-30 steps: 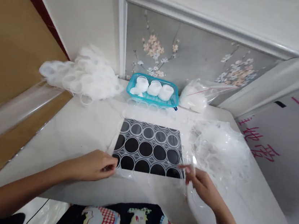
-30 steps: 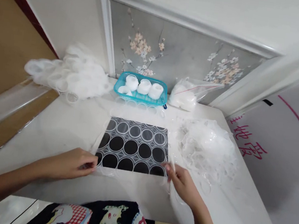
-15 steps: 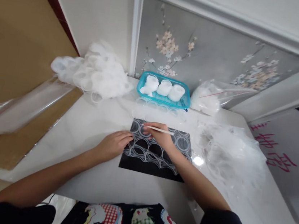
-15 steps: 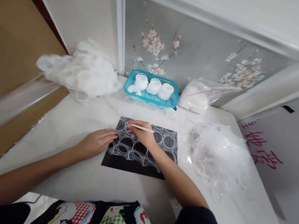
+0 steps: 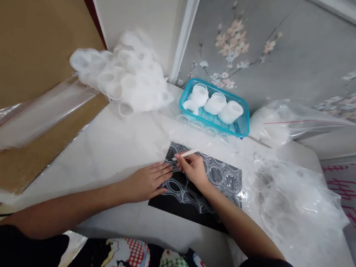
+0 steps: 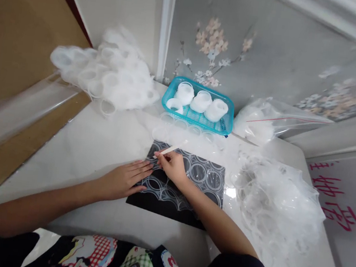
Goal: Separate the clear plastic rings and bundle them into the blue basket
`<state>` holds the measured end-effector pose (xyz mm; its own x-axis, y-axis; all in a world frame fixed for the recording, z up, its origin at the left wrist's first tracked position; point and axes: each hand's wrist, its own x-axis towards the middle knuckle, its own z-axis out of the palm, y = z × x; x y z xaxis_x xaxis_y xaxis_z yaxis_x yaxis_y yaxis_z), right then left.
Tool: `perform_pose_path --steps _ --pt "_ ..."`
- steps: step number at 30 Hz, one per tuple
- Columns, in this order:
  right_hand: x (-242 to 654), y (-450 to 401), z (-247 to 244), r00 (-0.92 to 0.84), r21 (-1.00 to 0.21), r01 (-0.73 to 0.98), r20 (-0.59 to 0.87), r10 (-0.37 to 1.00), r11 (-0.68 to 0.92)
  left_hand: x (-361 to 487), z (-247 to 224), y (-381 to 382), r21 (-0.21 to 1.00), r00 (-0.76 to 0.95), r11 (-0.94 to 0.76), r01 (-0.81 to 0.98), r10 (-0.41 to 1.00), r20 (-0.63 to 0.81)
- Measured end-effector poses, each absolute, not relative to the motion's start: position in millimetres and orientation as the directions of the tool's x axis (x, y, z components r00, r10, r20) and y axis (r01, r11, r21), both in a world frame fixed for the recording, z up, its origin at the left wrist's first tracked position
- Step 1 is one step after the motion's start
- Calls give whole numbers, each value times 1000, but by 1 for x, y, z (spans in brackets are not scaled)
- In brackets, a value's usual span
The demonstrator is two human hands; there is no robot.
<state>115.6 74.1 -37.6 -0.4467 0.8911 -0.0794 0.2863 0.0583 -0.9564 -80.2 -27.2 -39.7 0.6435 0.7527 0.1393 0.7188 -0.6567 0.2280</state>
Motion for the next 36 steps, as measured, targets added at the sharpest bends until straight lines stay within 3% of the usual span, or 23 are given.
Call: perform_pose_path --steps 4,9,13,15,17,19,20,21,24,26,28,31,36 --pt "117 76 -29 -508 -855 408 78 858 319 -78 -33 -27 304 629 -631 714 768 117" --pt "117 73 -27 -707 -562 430 277 650 707 -76 -20 -23 447 599 -561 697 798 67" --pt "116 72 -35 -816 -375 382 292 499 845 -75 -16 -19 517 579 -525 677 813 67" --pt "117 88 -30 -791 -329 392 357 497 859 -75 -20 -18 527 569 -513 678 820 66" --pt "123 114 -17 -613 -352 491 510 604 797 -77 -25 -17 532 568 -513 674 820 71" --pt "132 137 0 -216 -476 617 663 717 627 -80 -30 -16 543 565 -507 670 822 70" --pt "138 143 6 -86 -532 630 676 731 566 -82 -32 -16 551 562 -502 667 824 70" --pt "144 143 11 -71 -549 626 666 742 553 -83 -32 -15 557 557 -498 664 827 75" --pt "159 114 7 -415 -531 555 491 766 641 -83 -30 -13 537 550 -531 655 823 143" --pt "166 87 -7 -546 -581 523 332 769 623 -78 -27 -13 478 562 -592 649 797 223" --pt "171 69 -23 -511 -659 526 260 819 537 -70 -26 -13 411 599 -657 632 750 279" --pt "176 62 -37 -459 -734 497 231 858 463 -59 -30 -15 359 662 -702 615 707 248" --pt "174 66 -41 -499 -756 477 188 846 449 -54 -38 -14 319 680 -690 650 715 163"
